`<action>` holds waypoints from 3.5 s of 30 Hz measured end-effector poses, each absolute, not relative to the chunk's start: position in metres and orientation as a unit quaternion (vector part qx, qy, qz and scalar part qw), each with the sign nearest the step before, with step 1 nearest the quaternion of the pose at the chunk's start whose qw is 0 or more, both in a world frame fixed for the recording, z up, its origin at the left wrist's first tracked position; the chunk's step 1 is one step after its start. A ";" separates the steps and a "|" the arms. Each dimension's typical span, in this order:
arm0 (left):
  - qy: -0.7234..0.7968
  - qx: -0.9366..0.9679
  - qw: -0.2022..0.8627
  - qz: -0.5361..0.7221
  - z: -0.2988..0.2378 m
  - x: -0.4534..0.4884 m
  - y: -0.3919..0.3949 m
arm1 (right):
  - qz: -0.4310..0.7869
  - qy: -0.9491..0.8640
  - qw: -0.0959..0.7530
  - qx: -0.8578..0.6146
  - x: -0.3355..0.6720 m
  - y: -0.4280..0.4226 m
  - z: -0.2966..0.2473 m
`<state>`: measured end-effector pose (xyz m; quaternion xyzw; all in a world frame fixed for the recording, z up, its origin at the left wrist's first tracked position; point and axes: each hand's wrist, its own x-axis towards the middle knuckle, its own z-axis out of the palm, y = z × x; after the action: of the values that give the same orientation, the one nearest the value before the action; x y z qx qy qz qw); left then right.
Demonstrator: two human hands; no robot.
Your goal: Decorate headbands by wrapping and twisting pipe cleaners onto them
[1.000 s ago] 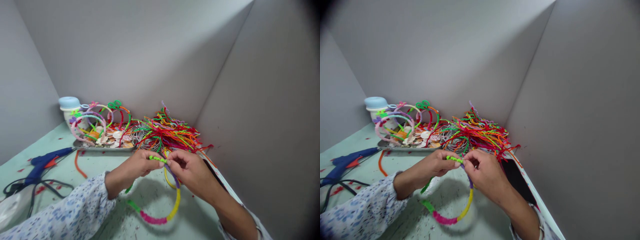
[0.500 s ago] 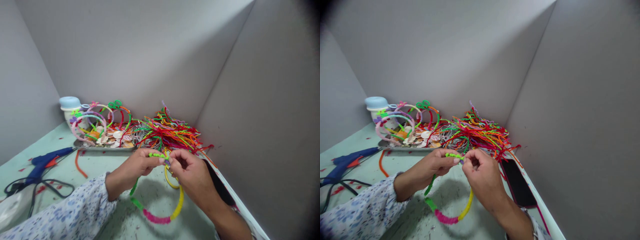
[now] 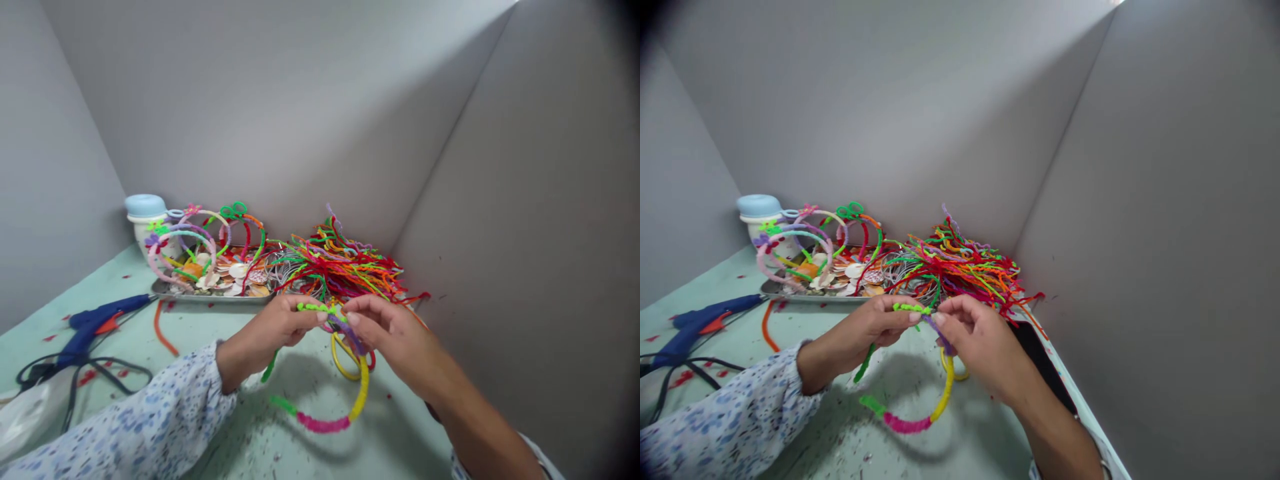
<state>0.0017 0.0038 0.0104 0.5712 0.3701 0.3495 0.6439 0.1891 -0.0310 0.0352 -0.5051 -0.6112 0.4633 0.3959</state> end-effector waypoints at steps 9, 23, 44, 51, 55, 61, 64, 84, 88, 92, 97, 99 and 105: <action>0.389 0.588 0.617 0.349 0.007 0.002 0.005 | 0.389 -0.649 0.378 -0.533 0.185 -0.027 0.023; 0.395 0.590 0.605 0.361 0.008 0.003 0.003 | 0.081 -0.744 0.381 -0.543 0.177 -0.039 0.015; 0.394 0.534 0.618 0.420 -0.049 -0.009 0.022 | 0.439 -0.592 0.422 -0.528 0.171 0.011 -0.038; 0.442 0.510 0.585 0.450 -0.068 -0.005 0.020 | 0.354 -0.642 0.440 -0.519 0.161 0.017 -0.066; 0.452 0.509 0.566 0.465 -0.068 -0.001 0.018 | 0.342 -0.653 0.449 -0.505 0.160 0.019 -0.064; 0.467 0.517 0.532 0.482 -0.063 0.003 0.011 | 0.334 -0.657 0.451 -0.503 0.156 0.012 -0.056; 0.467 0.516 0.525 0.490 -0.062 0.003 0.008 | 0.328 -0.655 0.456 -0.505 0.154 0.009 -0.055; 0.439 0.553 0.496 0.506 -0.055 0.007 0.001 | 0.257 -0.723 0.444 -0.462 0.157 0.005 -0.042; 0.446 0.544 0.505 0.501 -0.053 0.009 -0.001 | 0.218 -0.730 0.448 -0.468 0.154 0.003 -0.039; 0.441 0.530 0.526 0.498 -0.053 0.008 -0.002 | 0.230 -0.710 0.453 -0.488 0.153 0.002 -0.041; 0.432 0.530 0.528 0.503 -0.055 0.007 -0.002 | 0.282 -0.687 0.455 -0.492 0.153 0.001 -0.042; 0.432 0.532 0.525 0.505 -0.056 0.006 -0.002 | 0.313 -0.677 0.459 -0.482 0.154 0.001 -0.042; 0.444 0.521 0.523 0.507 -0.059 0.005 0.002 | 0.435 -0.613 0.490 -0.442 0.157 0.002 -0.045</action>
<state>0.0046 0.0016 -0.0590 0.5215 0.4437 0.5072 0.5234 0.1566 0.0023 -0.0449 -0.4418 -0.6126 0.4348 0.4904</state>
